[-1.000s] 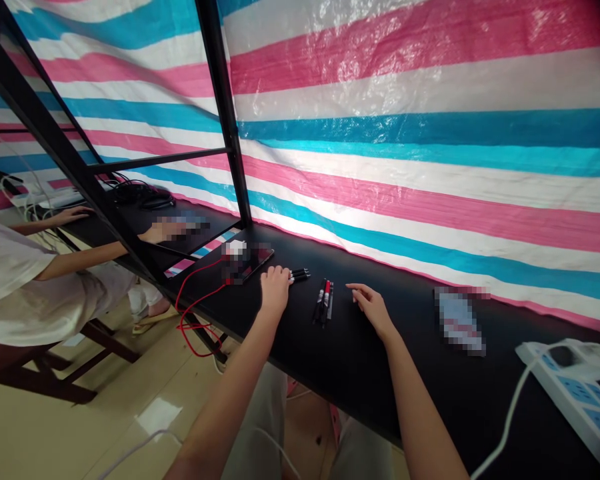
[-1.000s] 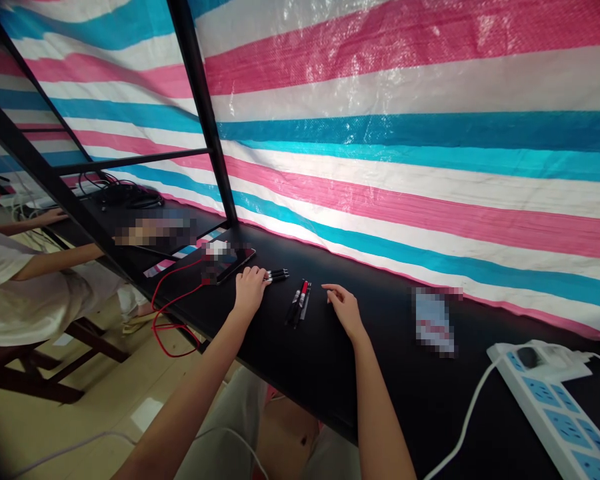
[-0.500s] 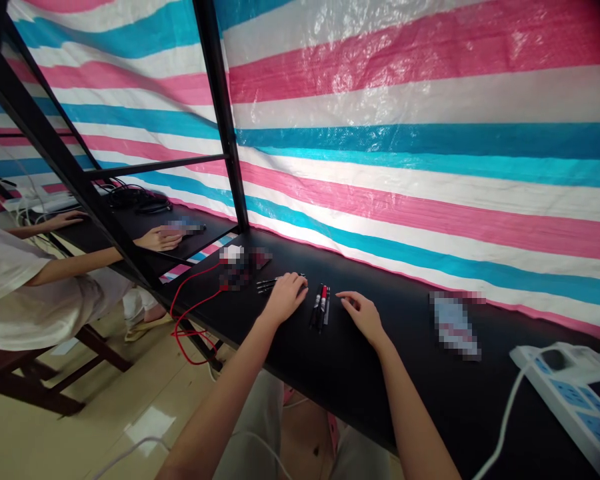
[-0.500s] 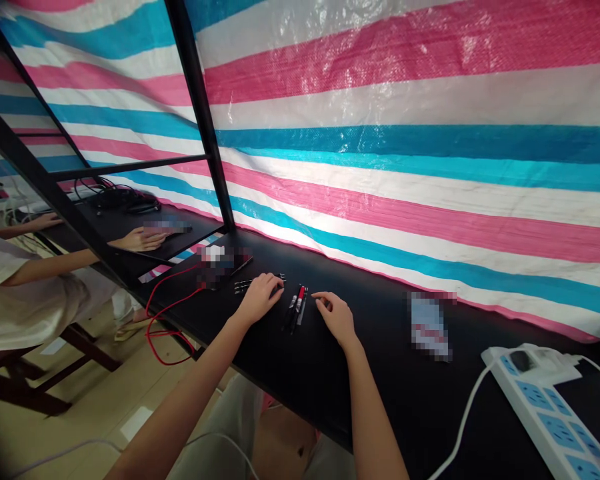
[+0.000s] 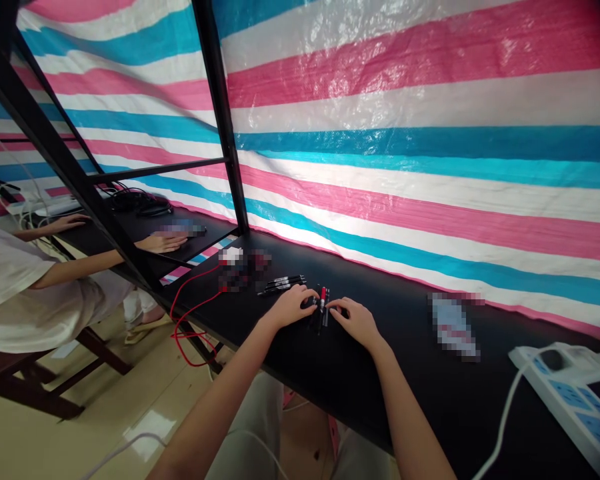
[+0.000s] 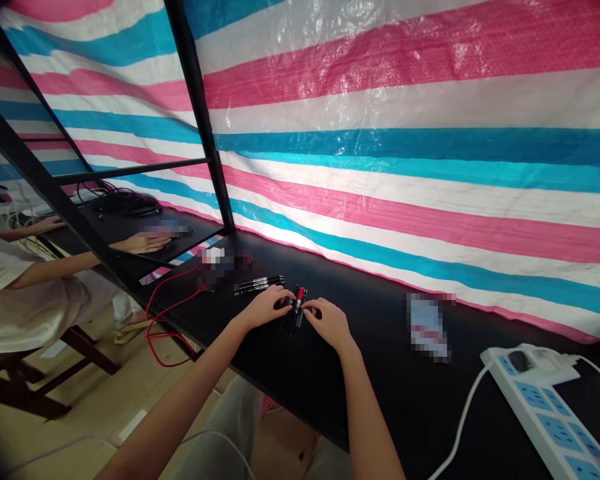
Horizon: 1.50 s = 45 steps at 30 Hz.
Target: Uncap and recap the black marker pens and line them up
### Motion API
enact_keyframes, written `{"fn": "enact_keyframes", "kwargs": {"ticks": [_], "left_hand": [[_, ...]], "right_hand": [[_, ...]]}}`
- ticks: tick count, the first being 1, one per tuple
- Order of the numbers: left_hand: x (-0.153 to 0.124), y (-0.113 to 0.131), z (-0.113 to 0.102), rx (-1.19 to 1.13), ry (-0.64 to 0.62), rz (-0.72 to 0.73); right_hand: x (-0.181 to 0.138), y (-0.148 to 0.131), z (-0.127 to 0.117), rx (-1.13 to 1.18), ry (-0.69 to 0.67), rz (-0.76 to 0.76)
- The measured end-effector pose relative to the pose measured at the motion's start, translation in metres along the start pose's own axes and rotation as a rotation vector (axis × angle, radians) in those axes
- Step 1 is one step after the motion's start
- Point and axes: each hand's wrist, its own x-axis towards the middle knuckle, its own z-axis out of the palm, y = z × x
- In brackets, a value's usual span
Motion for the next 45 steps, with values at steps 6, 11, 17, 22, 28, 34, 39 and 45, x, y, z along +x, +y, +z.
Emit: {"fn": "enact_keyframes", "kwargs": {"ticks": [6, 11, 17, 22, 28, 34, 39, 45], "left_hand": [[0.000, 0.000, 0.000, 0.063, 0.024, -0.029], [0.000, -0.002, 0.000, 0.006, 0.054, -0.047], [0.003, -0.016, 0.009, -0.152, 0.101, -0.135], [0.004, -0.026, 0.014, -0.233, 0.149, -0.213], [0.002, -0.018, 0.011, -0.170, 0.185, -0.137], [0.000, -0.005, 0.001, -0.060, 0.147, -0.139], [-0.002, 0.003, -0.006, 0.046, 0.109, -0.196], [-0.004, 0.009, -0.008, 0.113, 0.111, -0.217]], "right_hand": [[0.000, 0.002, 0.004, -0.026, 0.036, 0.001], [-0.001, 0.010, 0.006, -0.133, 0.166, 0.129], [-0.011, 0.024, -0.004, -0.449, 0.331, 0.446], [-0.015, 0.029, -0.003, -0.596, 0.276, 0.661], [-0.031, 0.018, 0.000, -0.563, 0.356, 0.620], [-0.056, -0.001, -0.008, -0.360, 0.496, 0.384], [-0.060, -0.007, -0.009, -0.183, 0.597, 0.326], [-0.059, -0.005, -0.010, -0.048, 0.677, 0.306]]}}
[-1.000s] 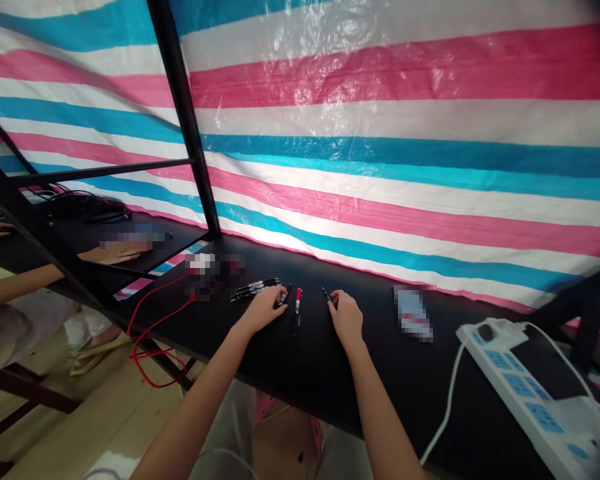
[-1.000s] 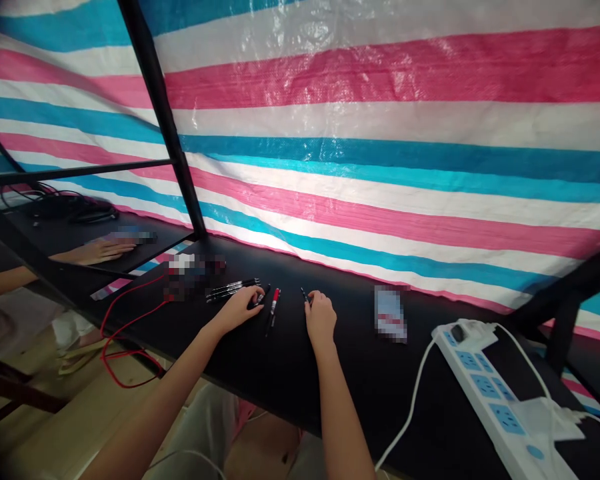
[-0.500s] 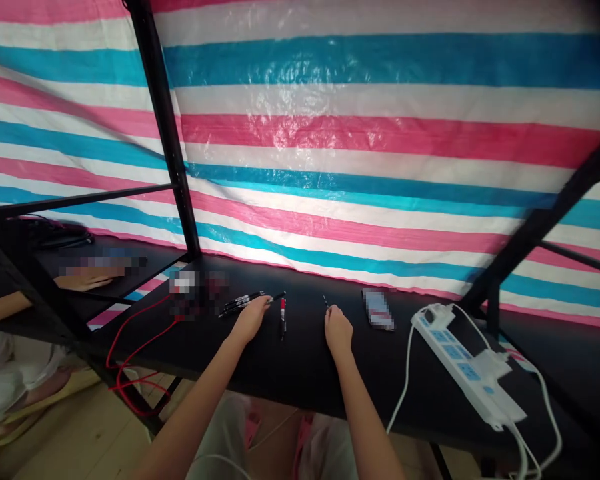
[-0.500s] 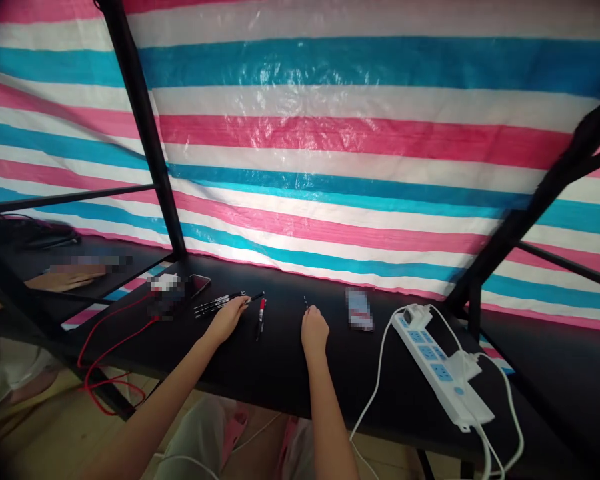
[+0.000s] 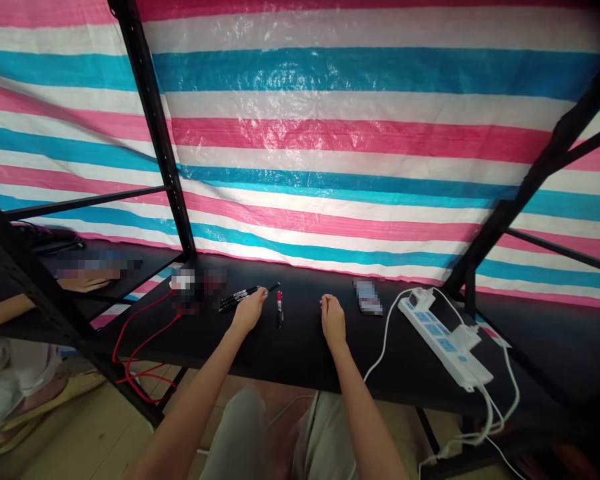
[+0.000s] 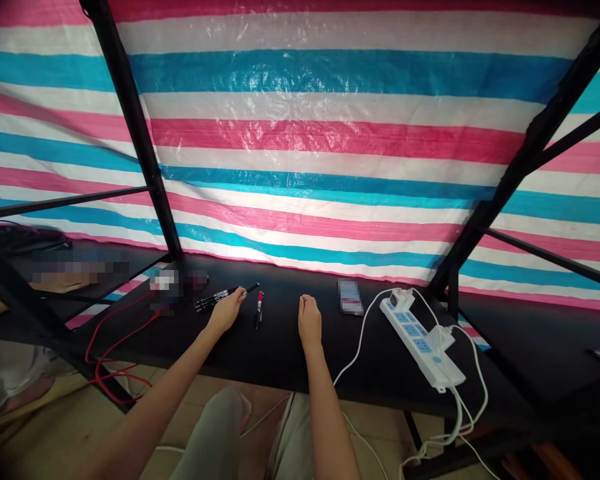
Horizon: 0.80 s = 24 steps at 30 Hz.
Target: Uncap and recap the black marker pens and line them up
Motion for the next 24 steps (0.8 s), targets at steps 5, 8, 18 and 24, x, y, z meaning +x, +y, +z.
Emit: {"fn": "enact_keyframes", "kwargs": {"ticks": [5, 8, 18, 24], "left_hand": [[-0.001, 0.003, -0.001, 0.039, 0.012, -0.041], [-0.001, 0.004, -0.001, 0.050, 0.018, -0.066], [0.004, -0.001, 0.011, 0.027, 0.057, -0.039], [0.006, -0.001, 0.013, 0.010, 0.156, 0.147]], "right_hand": [[0.003, 0.000, 0.002, 0.028, -0.037, -0.051], [0.003, 0.001, 0.004, 0.031, -0.029, -0.039], [0.017, 0.005, 0.011, 0.092, -0.134, -0.137], [0.029, 0.006, 0.021, 0.116, -0.217, -0.166]]}}
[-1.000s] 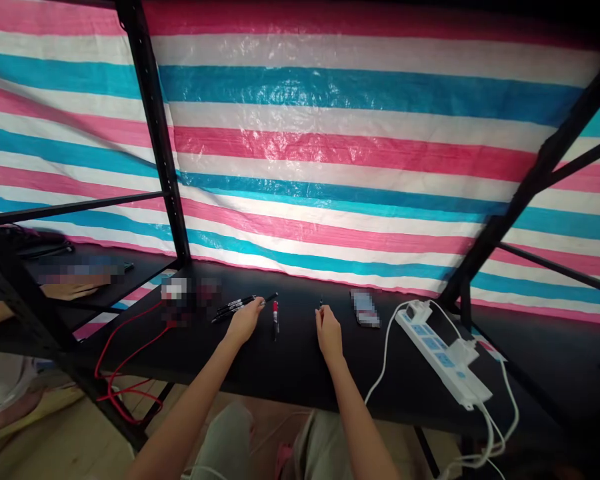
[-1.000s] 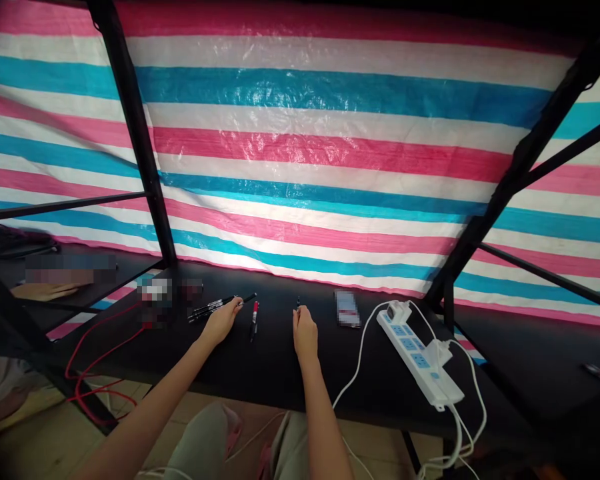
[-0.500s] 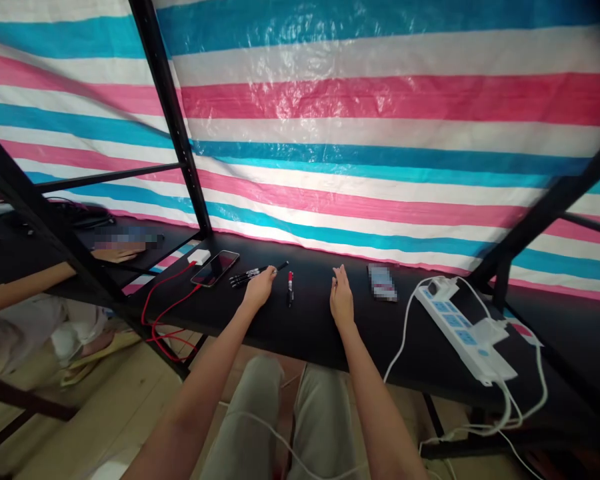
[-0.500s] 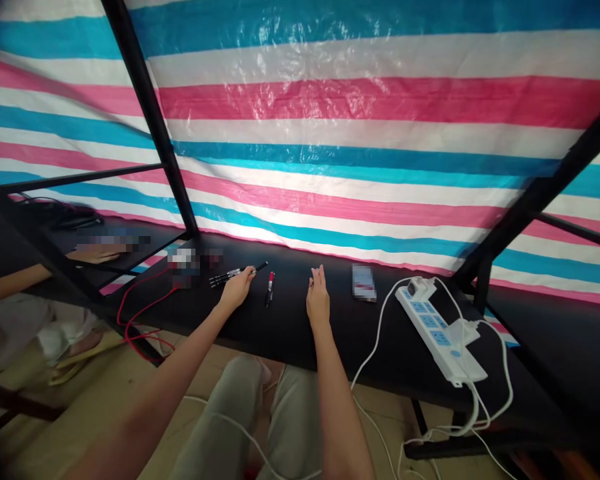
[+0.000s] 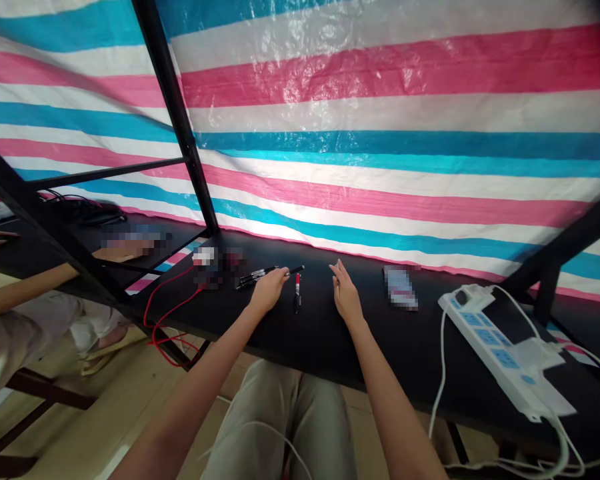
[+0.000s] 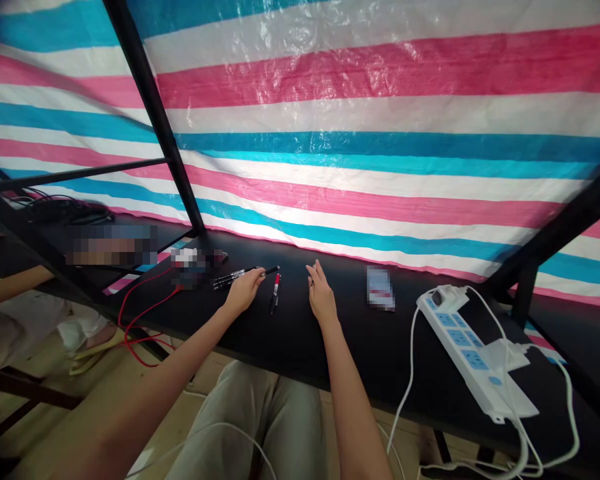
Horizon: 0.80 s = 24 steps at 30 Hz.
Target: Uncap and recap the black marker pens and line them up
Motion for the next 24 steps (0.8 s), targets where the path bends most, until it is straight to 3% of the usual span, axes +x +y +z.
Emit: {"fn": "enact_keyframes", "kwargs": {"ticks": [7, 15, 18, 24], "left_hand": [[0.019, 0.003, 0.010, 0.112, 0.024, 0.109], [0.028, 0.003, 0.017, 0.146, 0.012, 0.141], [0.027, 0.003, 0.017, 0.157, 0.002, 0.155], [0.026, 0.005, 0.017, 0.196, -0.025, 0.233]], "right_hand": [[0.010, 0.008, 0.010, 0.172, 0.020, 0.019], [0.020, 0.020, 0.015, 0.903, 0.292, 0.343], [0.021, 0.021, 0.018, 1.083, 0.234, 0.411], [0.019, 0.005, 0.020, 1.222, 0.008, 0.425]]}}
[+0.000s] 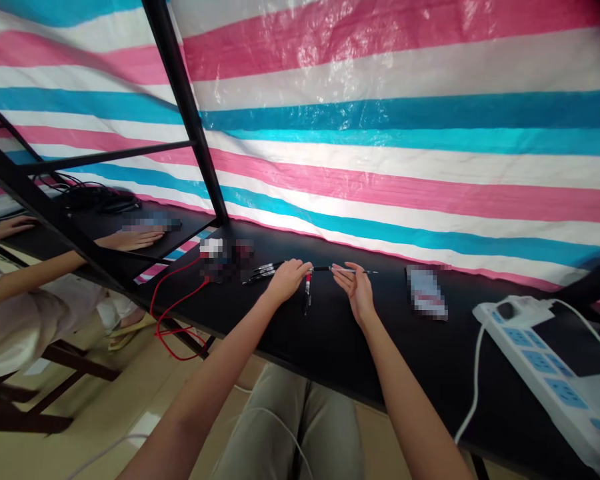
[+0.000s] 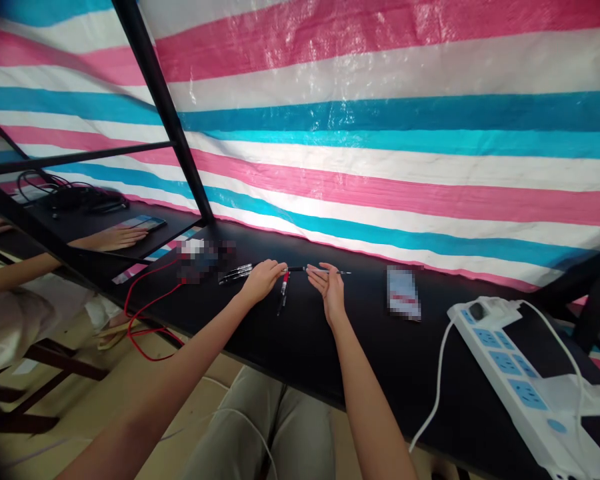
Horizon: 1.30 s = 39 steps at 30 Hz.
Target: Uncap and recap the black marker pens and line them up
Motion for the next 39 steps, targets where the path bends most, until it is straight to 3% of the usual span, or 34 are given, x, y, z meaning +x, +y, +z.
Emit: {"fn": "enact_keyframes", "kwargs": {"ticks": [9, 17, 21, 24, 27, 29, 31, 34, 39], "left_hand": [[-0.001, 0.001, 0.002, 0.045, 0.025, 0.052], [-0.008, 0.008, 0.001, -0.067, 0.030, 0.090], [-0.013, 0.006, 0.000, -0.213, 0.154, -0.111], [-0.018, -0.001, -0.002, -0.278, 0.304, -0.272], [-0.023, -0.008, -0.007, -0.281, 0.500, -0.342], [-0.026, -0.012, -0.013, -0.234, 0.566, -0.382], [-0.028, -0.015, -0.018, -0.152, 0.541, -0.428], [-0.030, -0.015, -0.021, -0.024, 0.384, -0.464], [-0.036, -0.012, -0.013, 0.111, 0.101, -0.450]], "right_hand": [[0.000, 0.002, 0.002, 0.070, -0.023, -0.009], [-0.008, 0.003, 0.013, -0.265, -0.205, 0.035], [-0.008, 0.003, 0.007, -0.327, -0.101, -0.056], [-0.008, 0.005, 0.001, -0.608, 0.005, -0.110], [-0.013, 0.005, 0.002, -0.935, -0.057, -0.235], [-0.017, 0.004, 0.008, -1.107, -0.150, -0.354], [-0.021, 0.004, 0.014, -1.242, -0.269, -0.462], [-0.024, 0.007, 0.021, -1.383, -0.418, -0.560], [-0.023, 0.009, 0.024, -1.469, -0.473, -0.613]]}}
